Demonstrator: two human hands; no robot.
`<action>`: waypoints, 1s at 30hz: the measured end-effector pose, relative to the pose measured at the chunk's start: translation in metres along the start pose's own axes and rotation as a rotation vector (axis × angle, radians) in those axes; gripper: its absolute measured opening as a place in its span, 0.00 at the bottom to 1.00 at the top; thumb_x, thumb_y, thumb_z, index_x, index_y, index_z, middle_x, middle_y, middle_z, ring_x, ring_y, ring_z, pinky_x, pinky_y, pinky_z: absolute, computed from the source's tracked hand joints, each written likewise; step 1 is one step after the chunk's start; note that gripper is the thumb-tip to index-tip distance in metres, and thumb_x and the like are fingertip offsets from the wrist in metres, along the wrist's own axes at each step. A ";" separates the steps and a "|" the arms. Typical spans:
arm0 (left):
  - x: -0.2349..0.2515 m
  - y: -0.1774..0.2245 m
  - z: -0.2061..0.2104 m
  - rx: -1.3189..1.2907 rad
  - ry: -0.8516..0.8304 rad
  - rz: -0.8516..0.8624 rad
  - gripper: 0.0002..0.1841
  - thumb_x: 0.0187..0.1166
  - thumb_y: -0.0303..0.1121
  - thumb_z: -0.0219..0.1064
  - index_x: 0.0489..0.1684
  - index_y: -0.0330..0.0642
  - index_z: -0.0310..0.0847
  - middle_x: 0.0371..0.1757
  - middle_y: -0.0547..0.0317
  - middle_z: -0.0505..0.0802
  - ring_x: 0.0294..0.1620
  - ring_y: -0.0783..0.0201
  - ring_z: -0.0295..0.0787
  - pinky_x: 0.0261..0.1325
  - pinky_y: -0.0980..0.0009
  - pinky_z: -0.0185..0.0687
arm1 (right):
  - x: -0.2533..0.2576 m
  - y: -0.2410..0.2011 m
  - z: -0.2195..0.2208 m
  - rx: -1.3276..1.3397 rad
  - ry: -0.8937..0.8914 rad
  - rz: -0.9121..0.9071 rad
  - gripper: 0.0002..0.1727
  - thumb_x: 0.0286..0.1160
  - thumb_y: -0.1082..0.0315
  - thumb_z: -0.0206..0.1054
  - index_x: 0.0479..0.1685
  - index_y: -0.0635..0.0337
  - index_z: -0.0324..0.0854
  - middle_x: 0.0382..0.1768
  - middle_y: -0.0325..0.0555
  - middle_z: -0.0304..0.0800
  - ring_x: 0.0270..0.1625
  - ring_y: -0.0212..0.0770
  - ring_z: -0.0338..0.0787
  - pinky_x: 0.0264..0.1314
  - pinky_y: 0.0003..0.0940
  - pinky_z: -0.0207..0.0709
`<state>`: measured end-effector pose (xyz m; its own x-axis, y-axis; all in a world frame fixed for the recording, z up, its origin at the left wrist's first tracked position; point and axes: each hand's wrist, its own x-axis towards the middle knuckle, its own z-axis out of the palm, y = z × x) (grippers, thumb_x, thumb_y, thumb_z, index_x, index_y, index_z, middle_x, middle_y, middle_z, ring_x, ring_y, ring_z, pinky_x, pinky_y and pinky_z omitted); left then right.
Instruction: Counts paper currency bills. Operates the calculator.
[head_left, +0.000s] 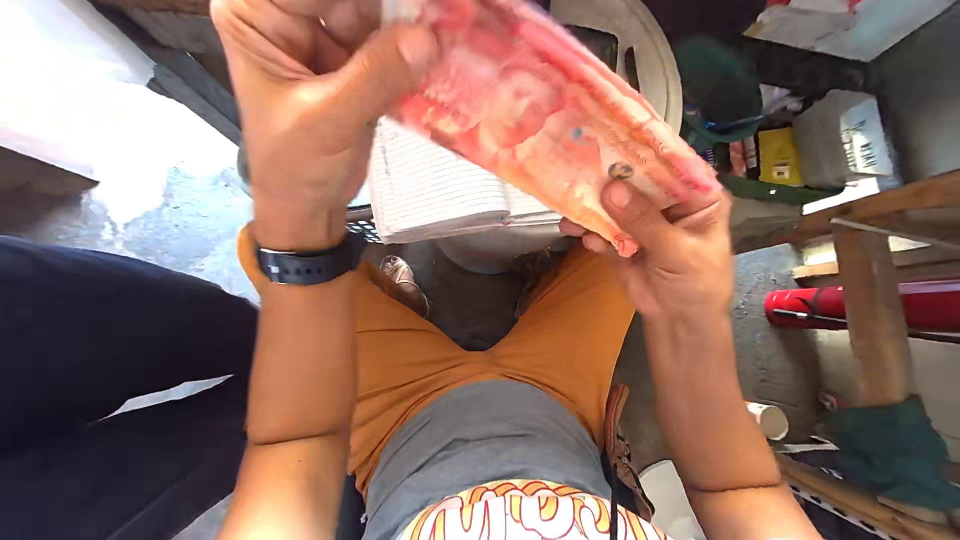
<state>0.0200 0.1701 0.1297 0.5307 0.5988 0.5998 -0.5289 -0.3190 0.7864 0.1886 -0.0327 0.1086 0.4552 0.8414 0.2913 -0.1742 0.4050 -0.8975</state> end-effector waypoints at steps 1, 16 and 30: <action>-0.005 0.000 0.017 -0.115 0.095 -0.011 0.05 0.80 0.26 0.62 0.41 0.46 0.84 0.39 0.68 0.95 0.43 0.72 0.93 0.53 0.71 0.92 | -0.014 0.001 0.010 0.154 0.095 0.127 0.13 0.77 0.80 0.65 0.54 0.56 0.85 0.45 0.41 0.97 0.42 0.35 0.98 0.43 0.30 0.95; -0.126 -0.006 0.103 -0.532 0.217 -0.529 0.19 0.91 0.44 0.49 0.75 0.60 0.76 0.41 0.72 0.89 0.35 0.75 0.88 0.42 0.75 0.89 | -0.122 0.055 0.055 0.341 0.500 0.417 0.11 0.77 0.87 0.57 0.53 0.74 0.80 0.37 0.51 0.96 0.38 0.39 0.97 0.44 0.31 0.94; -0.120 -0.012 0.094 -0.580 0.488 -0.689 0.37 0.89 0.65 0.23 0.62 0.57 0.78 0.29 0.72 0.85 0.26 0.76 0.83 0.34 0.78 0.84 | -0.102 0.049 0.007 -1.351 -0.302 -0.745 0.31 0.81 0.44 0.66 0.79 0.50 0.76 0.82 0.54 0.74 0.91 0.53 0.61 0.90 0.73 0.34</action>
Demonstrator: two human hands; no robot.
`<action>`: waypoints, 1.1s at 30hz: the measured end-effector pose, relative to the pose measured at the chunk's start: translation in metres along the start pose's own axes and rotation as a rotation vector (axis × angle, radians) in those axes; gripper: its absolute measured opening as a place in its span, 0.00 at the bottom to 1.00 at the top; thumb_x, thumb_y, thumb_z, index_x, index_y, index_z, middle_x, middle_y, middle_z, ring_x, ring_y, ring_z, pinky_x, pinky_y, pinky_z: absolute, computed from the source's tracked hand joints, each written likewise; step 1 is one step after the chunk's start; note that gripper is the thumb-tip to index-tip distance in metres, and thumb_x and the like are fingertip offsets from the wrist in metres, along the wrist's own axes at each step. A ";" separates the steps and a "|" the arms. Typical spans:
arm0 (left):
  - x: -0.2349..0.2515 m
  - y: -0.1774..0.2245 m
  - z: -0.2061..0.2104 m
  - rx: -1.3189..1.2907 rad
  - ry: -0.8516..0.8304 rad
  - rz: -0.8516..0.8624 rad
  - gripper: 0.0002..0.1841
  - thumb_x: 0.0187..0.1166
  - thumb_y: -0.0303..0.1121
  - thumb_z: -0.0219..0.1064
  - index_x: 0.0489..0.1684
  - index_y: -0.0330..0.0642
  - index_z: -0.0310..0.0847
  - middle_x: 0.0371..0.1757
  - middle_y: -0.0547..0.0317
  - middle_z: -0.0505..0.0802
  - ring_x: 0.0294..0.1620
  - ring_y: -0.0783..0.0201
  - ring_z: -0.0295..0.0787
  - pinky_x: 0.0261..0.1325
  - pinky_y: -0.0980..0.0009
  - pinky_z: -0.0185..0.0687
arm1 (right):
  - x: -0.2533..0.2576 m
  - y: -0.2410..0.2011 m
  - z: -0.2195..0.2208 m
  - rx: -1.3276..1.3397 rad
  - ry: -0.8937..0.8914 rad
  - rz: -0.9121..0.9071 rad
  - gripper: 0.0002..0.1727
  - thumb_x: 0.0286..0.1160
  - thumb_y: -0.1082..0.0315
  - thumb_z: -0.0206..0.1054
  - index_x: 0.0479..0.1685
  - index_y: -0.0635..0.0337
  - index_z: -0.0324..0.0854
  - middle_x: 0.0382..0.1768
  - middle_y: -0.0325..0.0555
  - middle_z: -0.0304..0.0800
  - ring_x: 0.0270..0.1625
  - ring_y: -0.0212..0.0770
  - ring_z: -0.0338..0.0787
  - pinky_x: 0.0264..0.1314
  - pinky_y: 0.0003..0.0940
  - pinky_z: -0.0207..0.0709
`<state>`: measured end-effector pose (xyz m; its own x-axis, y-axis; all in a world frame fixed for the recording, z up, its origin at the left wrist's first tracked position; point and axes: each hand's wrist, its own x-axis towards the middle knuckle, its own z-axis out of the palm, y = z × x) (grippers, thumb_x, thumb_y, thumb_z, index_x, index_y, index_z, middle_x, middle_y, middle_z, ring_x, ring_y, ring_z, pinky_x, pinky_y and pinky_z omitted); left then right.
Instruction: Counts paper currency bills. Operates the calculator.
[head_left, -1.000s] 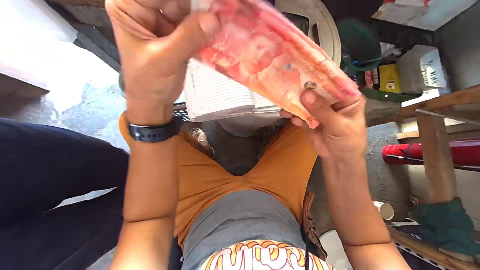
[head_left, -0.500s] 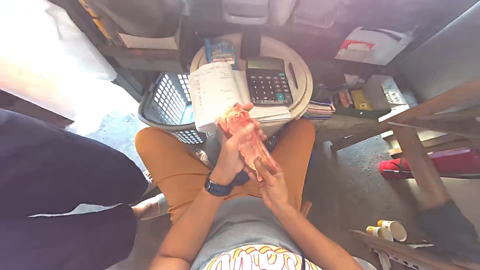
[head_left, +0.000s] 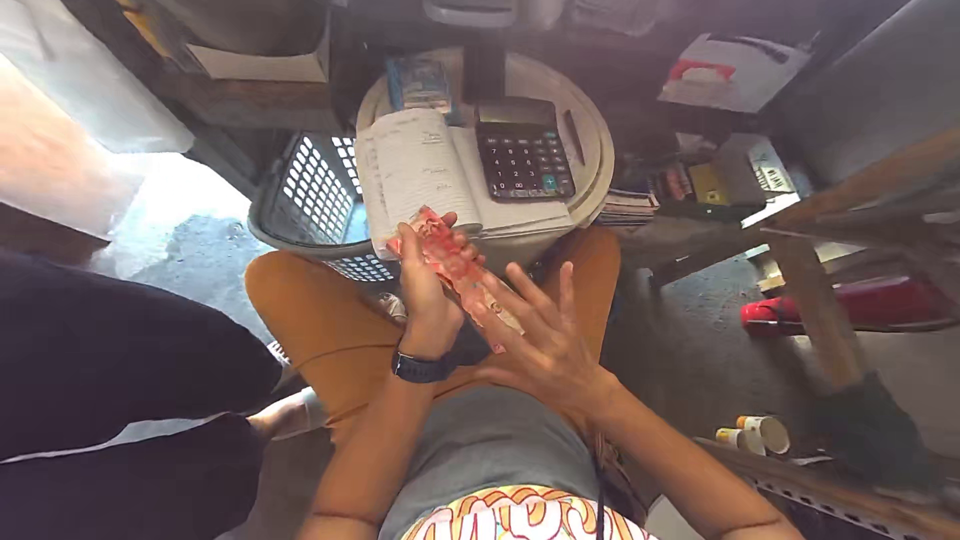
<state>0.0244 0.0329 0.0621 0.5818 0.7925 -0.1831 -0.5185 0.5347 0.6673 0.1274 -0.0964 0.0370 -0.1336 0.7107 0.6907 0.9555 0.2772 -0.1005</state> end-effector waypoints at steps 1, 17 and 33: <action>0.000 0.000 0.002 -0.028 -0.002 -0.025 0.38 0.87 0.67 0.22 0.61 0.57 0.78 0.29 0.72 0.85 0.25 0.76 0.83 0.32 0.78 0.84 | -0.004 0.002 0.007 -0.048 -0.034 -0.032 0.28 0.83 0.56 0.65 0.81 0.54 0.74 0.82 0.54 0.75 0.91 0.49 0.63 0.90 0.72 0.33; 0.001 -0.024 -0.011 -0.246 -0.602 0.096 0.50 0.61 0.68 0.76 0.86 0.56 0.67 0.80 0.62 0.80 0.79 0.63 0.77 0.75 0.64 0.80 | 0.024 -0.016 -0.009 1.166 0.408 0.845 0.16 0.82 0.74 0.64 0.62 0.49 0.89 0.53 0.28 0.96 0.54 0.24 0.92 0.61 0.27 0.87; -0.011 -0.038 -0.007 0.043 -0.271 0.122 0.22 0.86 0.26 0.56 0.78 0.51 0.73 0.68 0.62 0.90 0.65 0.66 0.90 0.67 0.67 0.87 | -0.007 -0.024 -0.005 1.199 0.377 1.310 0.22 0.75 0.81 0.64 0.70 0.65 0.78 0.46 0.42 0.94 0.43 0.32 0.95 0.50 0.29 0.91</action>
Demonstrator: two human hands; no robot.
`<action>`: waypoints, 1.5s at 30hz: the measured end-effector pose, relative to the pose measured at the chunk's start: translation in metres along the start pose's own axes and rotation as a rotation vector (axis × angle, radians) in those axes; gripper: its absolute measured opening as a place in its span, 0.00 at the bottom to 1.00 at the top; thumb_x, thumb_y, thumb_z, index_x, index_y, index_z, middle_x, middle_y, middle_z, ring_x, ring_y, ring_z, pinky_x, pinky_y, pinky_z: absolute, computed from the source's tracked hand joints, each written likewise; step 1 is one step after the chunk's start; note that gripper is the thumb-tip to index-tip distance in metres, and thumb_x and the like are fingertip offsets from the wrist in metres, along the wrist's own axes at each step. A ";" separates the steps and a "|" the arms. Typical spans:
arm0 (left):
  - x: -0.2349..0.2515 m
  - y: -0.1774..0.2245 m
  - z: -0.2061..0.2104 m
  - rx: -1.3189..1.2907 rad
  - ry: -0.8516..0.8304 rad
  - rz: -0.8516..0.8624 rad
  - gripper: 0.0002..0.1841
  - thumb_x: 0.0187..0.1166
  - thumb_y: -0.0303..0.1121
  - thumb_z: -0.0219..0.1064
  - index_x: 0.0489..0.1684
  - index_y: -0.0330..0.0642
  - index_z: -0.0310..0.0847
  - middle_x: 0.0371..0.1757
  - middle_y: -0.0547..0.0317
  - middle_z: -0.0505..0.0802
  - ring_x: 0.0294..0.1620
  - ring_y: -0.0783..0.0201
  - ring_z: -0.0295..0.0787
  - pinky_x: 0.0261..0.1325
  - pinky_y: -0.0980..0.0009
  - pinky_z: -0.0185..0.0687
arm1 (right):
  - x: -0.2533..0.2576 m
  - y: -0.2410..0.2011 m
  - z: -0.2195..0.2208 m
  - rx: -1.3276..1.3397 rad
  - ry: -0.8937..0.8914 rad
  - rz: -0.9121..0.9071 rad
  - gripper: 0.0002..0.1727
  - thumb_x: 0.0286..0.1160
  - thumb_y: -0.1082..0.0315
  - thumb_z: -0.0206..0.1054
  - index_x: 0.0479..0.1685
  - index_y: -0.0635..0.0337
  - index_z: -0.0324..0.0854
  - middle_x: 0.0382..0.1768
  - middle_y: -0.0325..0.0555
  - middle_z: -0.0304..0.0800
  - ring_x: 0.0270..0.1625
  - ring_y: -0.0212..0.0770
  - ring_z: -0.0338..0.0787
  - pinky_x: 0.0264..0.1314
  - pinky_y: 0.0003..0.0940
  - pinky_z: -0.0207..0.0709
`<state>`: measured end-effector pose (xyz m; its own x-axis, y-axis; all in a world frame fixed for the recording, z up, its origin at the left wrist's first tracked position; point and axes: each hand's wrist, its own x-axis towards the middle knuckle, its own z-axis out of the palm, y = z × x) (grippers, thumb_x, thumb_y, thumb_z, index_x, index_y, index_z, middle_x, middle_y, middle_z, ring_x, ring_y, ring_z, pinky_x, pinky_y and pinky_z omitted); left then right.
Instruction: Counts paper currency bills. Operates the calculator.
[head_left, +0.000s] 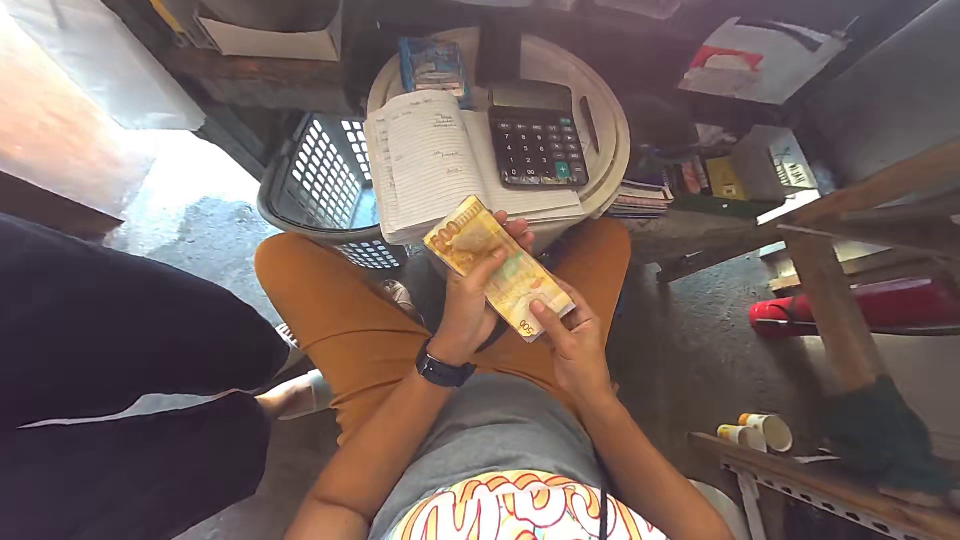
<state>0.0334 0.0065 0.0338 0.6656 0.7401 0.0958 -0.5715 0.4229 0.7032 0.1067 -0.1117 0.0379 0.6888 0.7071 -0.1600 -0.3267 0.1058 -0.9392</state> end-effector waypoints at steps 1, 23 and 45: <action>-0.001 0.000 -0.002 0.000 -0.015 0.005 0.22 0.86 0.26 0.57 0.79 0.52 0.73 0.68 0.63 0.90 0.64 0.67 0.90 0.67 0.68 0.87 | 0.002 0.000 -0.004 -0.033 -0.025 -0.023 0.22 0.74 0.80 0.66 0.69 0.63 0.80 0.46 0.41 0.94 0.43 0.32 0.95 0.49 0.28 0.91; -0.006 0.024 -0.002 -0.212 0.028 0.076 0.23 0.96 0.49 0.28 0.42 0.56 0.72 0.22 0.73 0.75 0.19 0.78 0.72 0.26 0.85 0.72 | -0.017 0.035 -0.002 0.040 -0.078 -0.202 0.16 0.74 0.84 0.64 0.54 0.64 0.93 0.46 0.42 0.98 0.45 0.32 0.96 0.53 0.30 0.91; 0.012 -0.006 0.010 0.263 -0.023 -0.345 0.17 0.93 0.38 0.52 0.72 0.46 0.75 0.47 0.59 0.95 0.40 0.69 0.94 0.43 0.73 0.92 | 0.001 0.028 0.002 0.379 0.132 0.172 0.13 0.81 0.85 0.56 0.58 0.68 0.79 0.42 0.48 0.95 0.41 0.38 0.96 0.49 0.32 0.92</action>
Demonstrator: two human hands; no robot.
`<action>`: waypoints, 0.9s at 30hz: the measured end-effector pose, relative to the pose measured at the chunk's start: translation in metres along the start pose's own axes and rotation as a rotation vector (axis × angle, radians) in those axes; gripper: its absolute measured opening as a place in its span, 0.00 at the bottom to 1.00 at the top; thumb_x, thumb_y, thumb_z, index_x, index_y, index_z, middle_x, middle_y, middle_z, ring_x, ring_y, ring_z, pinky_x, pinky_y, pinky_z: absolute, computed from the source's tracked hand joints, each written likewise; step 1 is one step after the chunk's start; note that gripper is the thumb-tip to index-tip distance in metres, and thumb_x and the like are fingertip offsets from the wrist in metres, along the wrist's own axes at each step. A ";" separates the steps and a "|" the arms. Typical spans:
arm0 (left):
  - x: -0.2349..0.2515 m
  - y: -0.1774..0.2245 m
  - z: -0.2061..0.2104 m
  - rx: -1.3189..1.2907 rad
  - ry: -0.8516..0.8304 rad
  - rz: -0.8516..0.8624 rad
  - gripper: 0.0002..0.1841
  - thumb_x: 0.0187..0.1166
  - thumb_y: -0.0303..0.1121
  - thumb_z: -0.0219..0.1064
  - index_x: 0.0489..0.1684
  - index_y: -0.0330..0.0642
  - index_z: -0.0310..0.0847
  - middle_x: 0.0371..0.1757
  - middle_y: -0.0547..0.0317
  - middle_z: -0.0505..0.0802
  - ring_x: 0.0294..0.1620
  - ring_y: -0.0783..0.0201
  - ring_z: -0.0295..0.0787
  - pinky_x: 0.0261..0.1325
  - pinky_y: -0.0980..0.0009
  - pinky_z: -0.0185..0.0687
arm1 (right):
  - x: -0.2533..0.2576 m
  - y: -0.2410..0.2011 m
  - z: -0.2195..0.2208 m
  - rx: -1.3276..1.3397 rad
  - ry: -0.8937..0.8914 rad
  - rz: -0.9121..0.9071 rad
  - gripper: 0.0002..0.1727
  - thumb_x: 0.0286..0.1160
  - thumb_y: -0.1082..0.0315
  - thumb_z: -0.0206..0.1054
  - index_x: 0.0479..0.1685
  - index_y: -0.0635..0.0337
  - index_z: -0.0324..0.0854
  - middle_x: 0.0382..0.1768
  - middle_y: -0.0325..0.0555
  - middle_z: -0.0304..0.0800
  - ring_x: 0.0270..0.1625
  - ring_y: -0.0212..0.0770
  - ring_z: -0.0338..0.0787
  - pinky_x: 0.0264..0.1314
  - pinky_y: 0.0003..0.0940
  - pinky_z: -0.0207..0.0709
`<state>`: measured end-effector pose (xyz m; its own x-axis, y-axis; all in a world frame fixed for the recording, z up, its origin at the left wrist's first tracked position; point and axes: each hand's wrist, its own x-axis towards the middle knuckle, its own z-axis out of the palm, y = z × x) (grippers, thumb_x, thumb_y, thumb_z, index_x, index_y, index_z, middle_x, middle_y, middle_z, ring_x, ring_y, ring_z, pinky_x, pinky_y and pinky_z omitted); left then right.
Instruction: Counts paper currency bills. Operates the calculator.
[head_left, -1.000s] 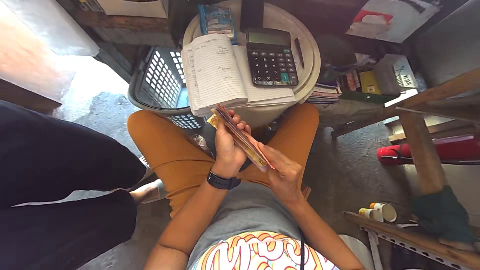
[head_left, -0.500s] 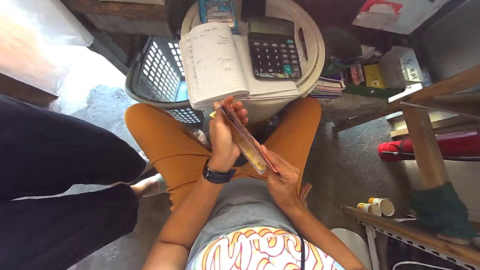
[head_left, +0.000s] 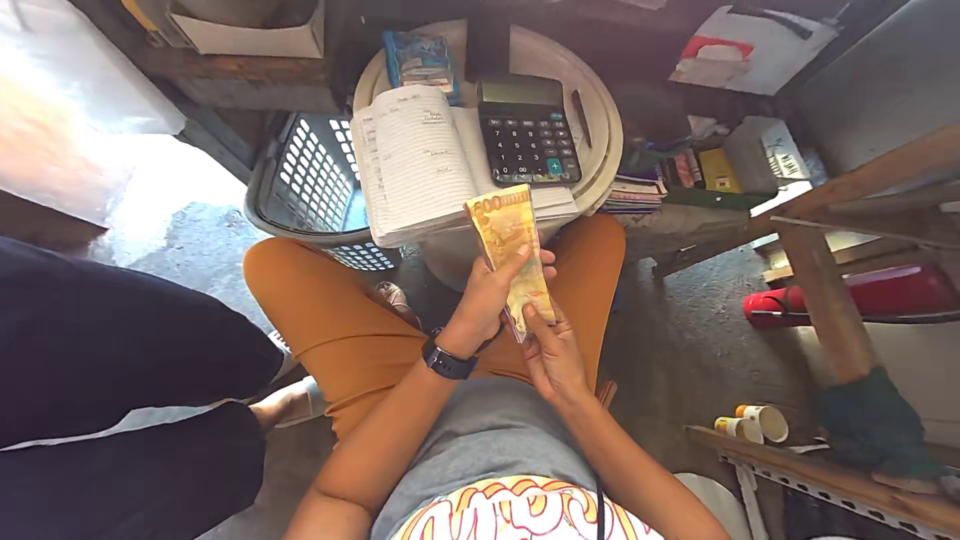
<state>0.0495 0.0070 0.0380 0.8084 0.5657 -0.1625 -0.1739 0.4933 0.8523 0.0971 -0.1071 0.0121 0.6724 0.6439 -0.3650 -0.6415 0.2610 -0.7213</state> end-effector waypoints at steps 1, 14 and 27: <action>0.001 0.000 0.001 0.009 -0.001 0.002 0.16 0.93 0.37 0.52 0.72 0.44 0.75 0.45 0.59 0.95 0.38 0.69 0.94 0.43 0.73 0.92 | 0.001 -0.006 -0.006 -0.108 -0.036 -0.015 0.12 0.82 0.83 0.57 0.59 0.68 0.78 0.43 0.47 0.94 0.43 0.36 0.96 0.51 0.31 0.91; 0.006 -0.037 0.011 0.145 0.050 -0.150 0.22 0.66 0.14 0.76 0.59 0.34 0.78 0.42 0.56 0.95 0.40 0.67 0.94 0.49 0.69 0.93 | 0.036 -0.024 -0.009 -0.463 0.099 -0.442 0.21 0.77 0.70 0.72 0.67 0.64 0.80 0.45 0.39 0.95 0.44 0.28 0.94 0.50 0.25 0.89; 0.005 -0.041 0.010 0.124 0.068 -0.152 0.23 0.66 0.14 0.75 0.60 0.37 0.78 0.43 0.56 0.94 0.41 0.66 0.94 0.48 0.68 0.93 | 0.039 -0.011 -0.008 -0.432 0.152 -0.516 0.05 0.80 0.69 0.69 0.42 0.59 0.90 0.34 0.35 0.94 0.34 0.24 0.91 0.40 0.22 0.87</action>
<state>0.0667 -0.0167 0.0076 0.7794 0.5365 -0.3236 0.0210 0.4938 0.8693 0.1334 -0.0913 0.0012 0.9169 0.3979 0.0318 -0.0423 0.1762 -0.9834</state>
